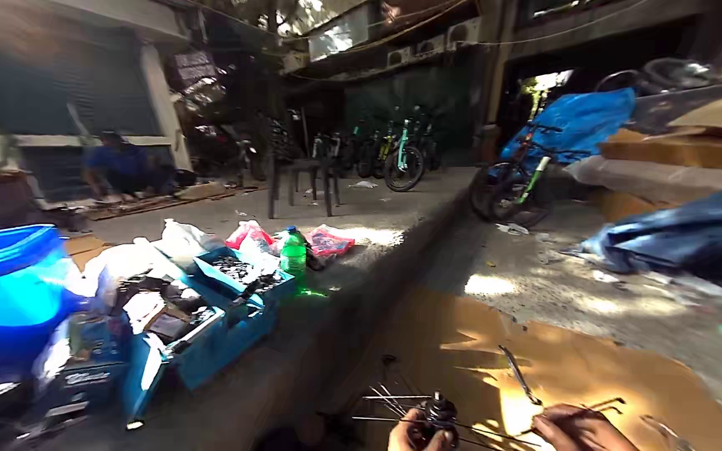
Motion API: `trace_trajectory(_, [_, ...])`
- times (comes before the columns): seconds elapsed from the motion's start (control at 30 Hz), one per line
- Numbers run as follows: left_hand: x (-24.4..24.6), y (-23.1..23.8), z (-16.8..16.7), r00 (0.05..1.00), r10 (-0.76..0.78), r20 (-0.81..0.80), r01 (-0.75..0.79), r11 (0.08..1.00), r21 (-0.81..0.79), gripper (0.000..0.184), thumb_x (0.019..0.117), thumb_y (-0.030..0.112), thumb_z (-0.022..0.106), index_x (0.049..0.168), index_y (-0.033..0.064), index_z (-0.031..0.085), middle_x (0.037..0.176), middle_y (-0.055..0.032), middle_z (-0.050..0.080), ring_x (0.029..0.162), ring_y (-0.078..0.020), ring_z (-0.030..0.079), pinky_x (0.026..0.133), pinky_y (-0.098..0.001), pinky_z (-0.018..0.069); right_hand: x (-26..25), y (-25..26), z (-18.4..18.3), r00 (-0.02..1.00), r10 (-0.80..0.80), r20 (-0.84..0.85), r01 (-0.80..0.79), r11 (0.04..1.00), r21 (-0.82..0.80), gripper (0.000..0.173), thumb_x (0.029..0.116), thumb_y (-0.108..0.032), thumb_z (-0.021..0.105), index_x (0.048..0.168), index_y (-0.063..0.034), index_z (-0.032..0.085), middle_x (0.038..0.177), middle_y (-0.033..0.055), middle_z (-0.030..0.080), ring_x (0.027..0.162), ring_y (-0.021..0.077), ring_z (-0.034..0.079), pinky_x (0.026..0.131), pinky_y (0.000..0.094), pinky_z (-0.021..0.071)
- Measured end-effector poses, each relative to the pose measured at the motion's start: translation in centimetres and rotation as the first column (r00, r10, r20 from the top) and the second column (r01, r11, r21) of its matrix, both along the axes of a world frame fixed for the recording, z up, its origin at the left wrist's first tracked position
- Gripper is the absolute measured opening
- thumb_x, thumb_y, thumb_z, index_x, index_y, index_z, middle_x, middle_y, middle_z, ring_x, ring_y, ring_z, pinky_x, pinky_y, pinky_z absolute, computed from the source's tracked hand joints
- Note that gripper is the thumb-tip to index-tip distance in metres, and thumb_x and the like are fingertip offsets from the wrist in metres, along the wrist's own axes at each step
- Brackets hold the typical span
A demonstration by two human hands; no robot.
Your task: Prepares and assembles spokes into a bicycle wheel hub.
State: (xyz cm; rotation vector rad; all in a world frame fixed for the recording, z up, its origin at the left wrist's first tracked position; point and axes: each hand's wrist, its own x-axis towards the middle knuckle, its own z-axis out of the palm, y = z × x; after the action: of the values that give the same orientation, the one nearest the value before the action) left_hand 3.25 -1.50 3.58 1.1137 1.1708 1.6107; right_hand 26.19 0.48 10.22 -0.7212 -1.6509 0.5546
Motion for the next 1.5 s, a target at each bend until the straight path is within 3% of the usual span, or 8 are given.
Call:
trace_trajectory(0.07, [0.3,-0.3,-0.1,0.999,-0.026,-0.022,0.025,0.999,-0.031,0.038,0.0846,-0.003,0.076,0.120,-0.0069,0.065,0.099,-0.0107,0.075,0.089,-0.0152,0.074,0.084,-0.0347,0.0631,-1.1,-1.2,1.2,0.997,0.027,-0.070,-0.025,0.999,0.028,0.015,0.0941,-0.001,0.071,0.108,-0.0022,0.069,0.101,0.0024,0.076,0.087,0.0128,0.074,0.080,0.0342,0.0650])
trace_trajectory(0.3, [1.1,-0.8,-0.7,0.989,-0.075,-0.128,0.082,0.995,0.049,0.030,0.0827,-0.002,0.077,0.111,-0.0049,0.068,0.103,-0.0113,0.074,0.091,-0.0170,0.074,0.087,-0.0369,0.0627,-3.5,-2.3,0.5,0.992,0.066,-0.104,-0.071,0.996,-0.045,0.014,0.0931,-0.001,0.073,0.106,0.0029,0.070,0.102,0.0092,0.076,0.088,0.0182,0.075,0.081,0.0364,0.0666])
trace_trajectory(0.7, [0.9,-1.1,-1.2,0.978,-0.081,-0.194,0.087,0.996,0.025,0.027,0.0828,0.005,0.079,0.108,0.0010,0.072,0.105,-0.0070,0.074,0.094,-0.0154,0.071,0.091,-0.0378,0.0588,-3.1,-2.6,-0.1,0.999,0.026,-0.030,-0.028,0.996,-0.084,0.013,0.0939,-0.002,0.072,0.106,0.0015,0.069,0.100,0.0073,0.076,0.087,0.0161,0.075,0.080,0.0333,0.0666])
trace_trajectory(0.9, [0.9,-0.6,-1.8,0.977,-0.064,-0.206,0.079,0.995,0.066,0.024,0.0822,0.003,0.079,0.106,0.0019,0.074,0.102,-0.0067,0.076,0.091,-0.0153,0.074,0.088,-0.0356,0.0624,-3.4,-1.3,1.2,0.865,-0.066,0.498,0.136,0.985,-0.106,0.022,0.1050,-0.029,0.058,0.117,-0.0139,0.067,0.098,-0.0018,0.074,0.086,0.0093,0.073,0.080,0.0320,0.0636])
trace_trajectory(1.03, [1.1,-0.8,-1.5,0.973,-0.133,-0.190,0.139,0.990,0.018,0.024,0.0833,0.000,0.075,0.107,-0.0008,0.072,0.097,-0.0077,0.076,0.086,-0.0154,0.075,0.082,-0.0335,0.0648,-5.0,-1.4,6.0,0.612,0.114,0.783,0.217,0.928,-0.304,0.029,0.1065,-0.031,0.051,0.121,-0.0087,0.063,0.097,0.0148,0.070,0.094,0.0327,0.070,0.084,0.0516,0.0560])
trace_trajectory(1.13, [0.9,-1.0,-1.0,0.977,-0.157,-0.143,0.154,0.987,-0.036,0.021,0.0827,0.000,0.074,0.104,-0.0012,0.072,0.095,-0.0080,0.076,0.085,-0.0155,0.075,0.079,-0.0329,0.0646,-5.5,-0.6,7.0,0.528,0.227,0.818,0.169,0.916,-0.364,0.029,0.1072,-0.030,0.049,0.114,-0.0050,0.062,0.101,0.0176,0.068,0.101,0.0351,0.068,0.087,0.0541,0.0529])
trace_trajectory(1.3, [0.4,-0.6,-1.5,0.982,-0.182,-0.048,0.179,0.981,-0.070,0.016,0.0805,0.003,0.076,0.096,-0.0010,0.073,0.096,-0.0111,0.074,0.089,-0.0196,0.072,0.082,-0.0354,0.0625,-5.6,0.1,6.4,0.559,0.232,0.796,0.174,0.906,-0.386,0.044,0.1109,-0.039,0.035,0.106,-0.0048,0.062,0.095,0.0153,0.066,0.096,0.0315,0.067,0.084,0.0514,0.0515])
trace_trajectory(1.5, [0.6,-0.4,-1.6,0.971,-0.229,0.075,0.235,0.968,-0.086,0.015,0.0845,-0.002,0.073,0.098,-0.0066,0.071,0.093,-0.0178,0.073,0.085,-0.0265,0.073,0.081,-0.0424,0.0643,-6.3,-0.9,4.3,0.560,0.154,0.814,0.317,0.868,-0.382,0.051,0.1122,-0.037,0.026,0.139,-0.0006,0.051,0.104,0.0209,0.069,0.103,0.0370,0.068,0.089,0.0523,0.0529])
